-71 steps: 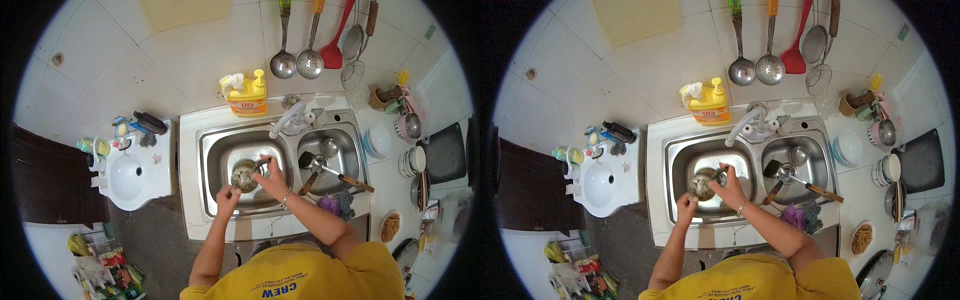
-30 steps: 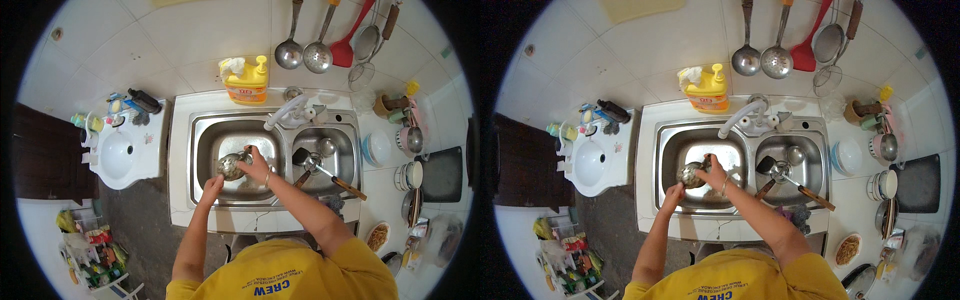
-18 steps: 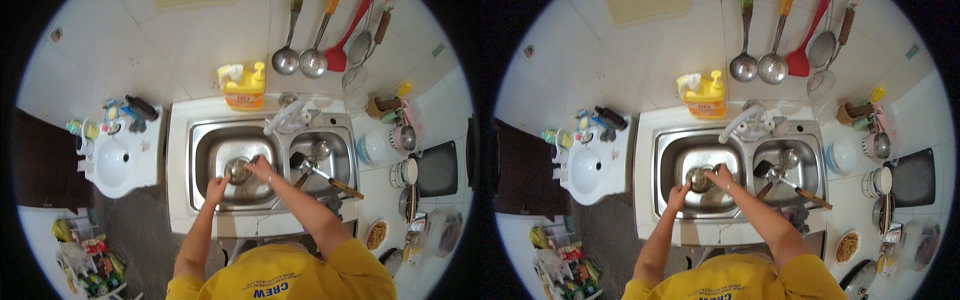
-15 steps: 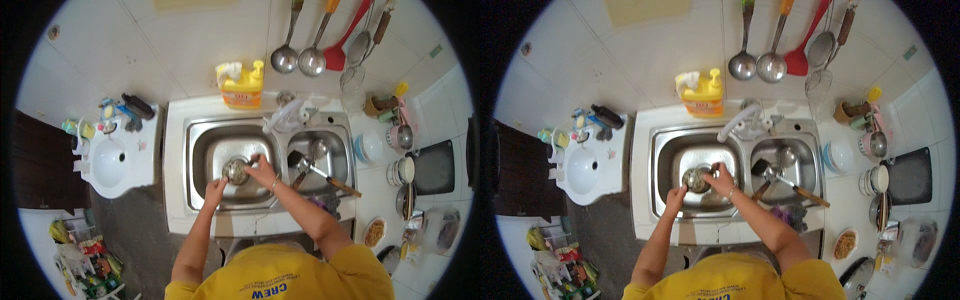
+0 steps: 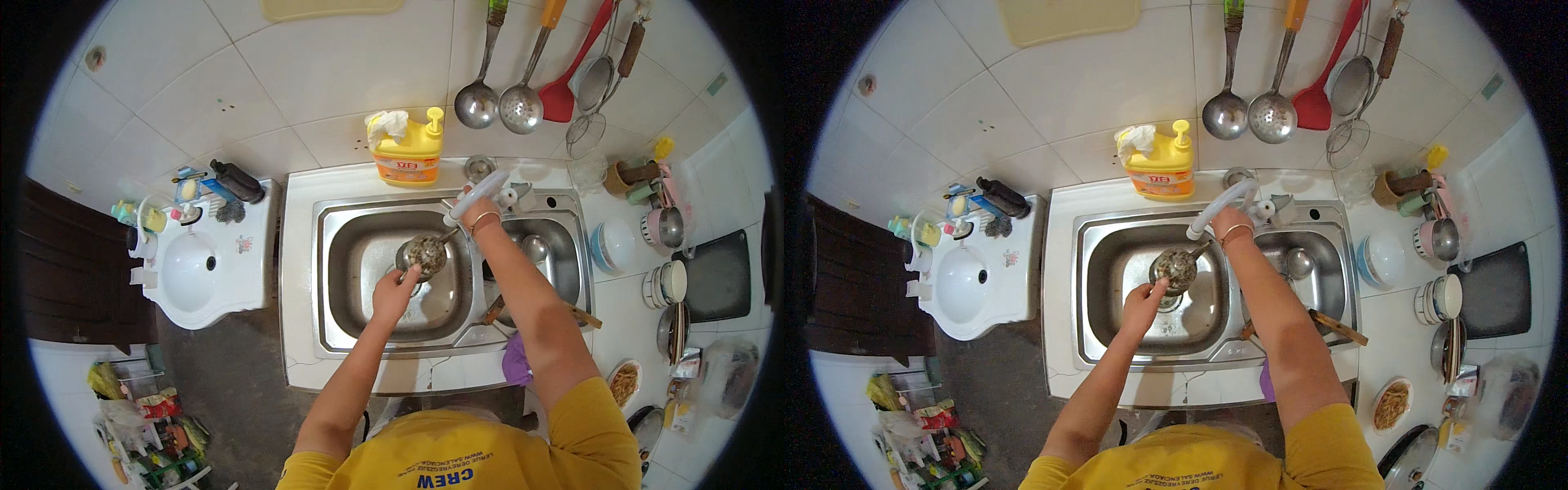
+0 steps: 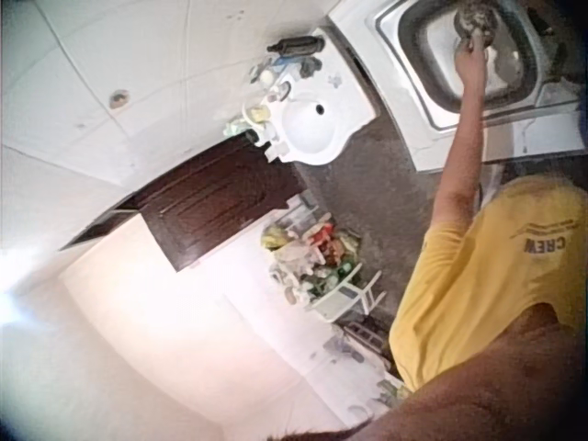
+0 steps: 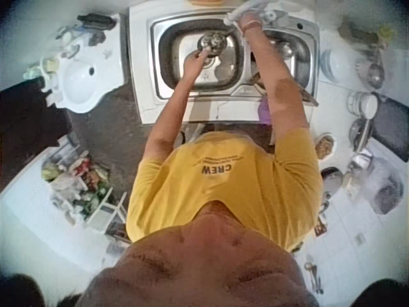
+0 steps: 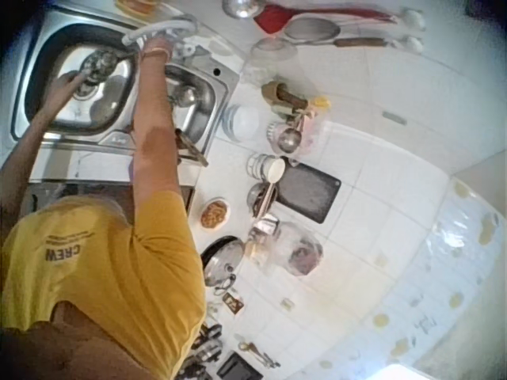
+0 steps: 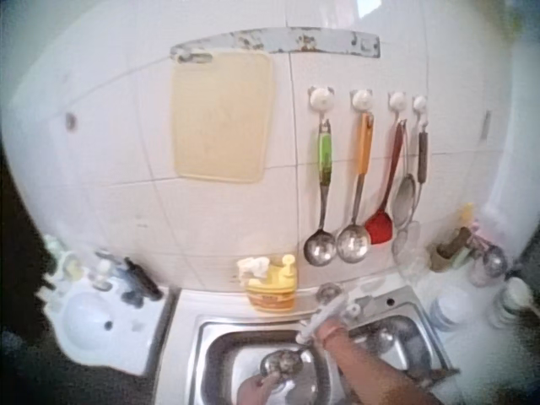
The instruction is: The person cleans a kettle at a sink using a cloth, then walks to a floor drain and pours out the liquid before returning to the sink to continue cleaning and rinsing it.
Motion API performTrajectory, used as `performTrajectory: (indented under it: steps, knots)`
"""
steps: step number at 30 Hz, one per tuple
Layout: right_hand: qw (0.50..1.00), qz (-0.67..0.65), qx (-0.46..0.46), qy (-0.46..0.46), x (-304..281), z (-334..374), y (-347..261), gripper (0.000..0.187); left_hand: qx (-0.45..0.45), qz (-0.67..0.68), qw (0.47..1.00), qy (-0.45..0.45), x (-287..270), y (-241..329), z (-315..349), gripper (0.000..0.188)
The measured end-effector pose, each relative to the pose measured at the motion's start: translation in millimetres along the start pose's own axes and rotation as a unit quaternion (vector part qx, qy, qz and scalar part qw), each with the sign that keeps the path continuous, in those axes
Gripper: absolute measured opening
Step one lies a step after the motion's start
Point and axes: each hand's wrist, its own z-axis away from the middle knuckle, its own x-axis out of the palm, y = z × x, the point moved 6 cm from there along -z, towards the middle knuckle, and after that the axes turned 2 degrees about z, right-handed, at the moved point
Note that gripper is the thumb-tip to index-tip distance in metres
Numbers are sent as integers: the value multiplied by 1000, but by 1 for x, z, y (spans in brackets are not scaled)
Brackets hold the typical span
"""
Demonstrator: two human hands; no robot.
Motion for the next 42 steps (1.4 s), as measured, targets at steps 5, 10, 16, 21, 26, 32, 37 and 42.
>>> performTrajectory:
  steps: [5,10,16,21,26,32,37,42]
  knots:
    - [994,55,-41,-80,30,-24,13,43,4,-37,999,-9,10,7,-17,61]
    - [989,-123,-79,2,12,0,12,37,-3,-18,1000,-3,13,10,-33,62]
    - [875,-483,44,11,44,47,38,37,5,25,999,-32,23,0,-51,58]
    - [742,-668,55,4,46,61,24,40,-28,189,976,-101,32,-30,-54,42]
    - [781,-624,4,40,46,63,17,38,-3,258,951,-170,59,-40,-47,36]
    - [750,-657,54,-45,25,60,34,27,94,124,982,-103,71,4,-20,42]
    - [634,-765,75,-85,46,61,37,27,121,-13,993,5,61,24,-10,46]
    - [634,-758,67,-141,50,54,9,47,100,-38,993,47,47,21,-12,45]
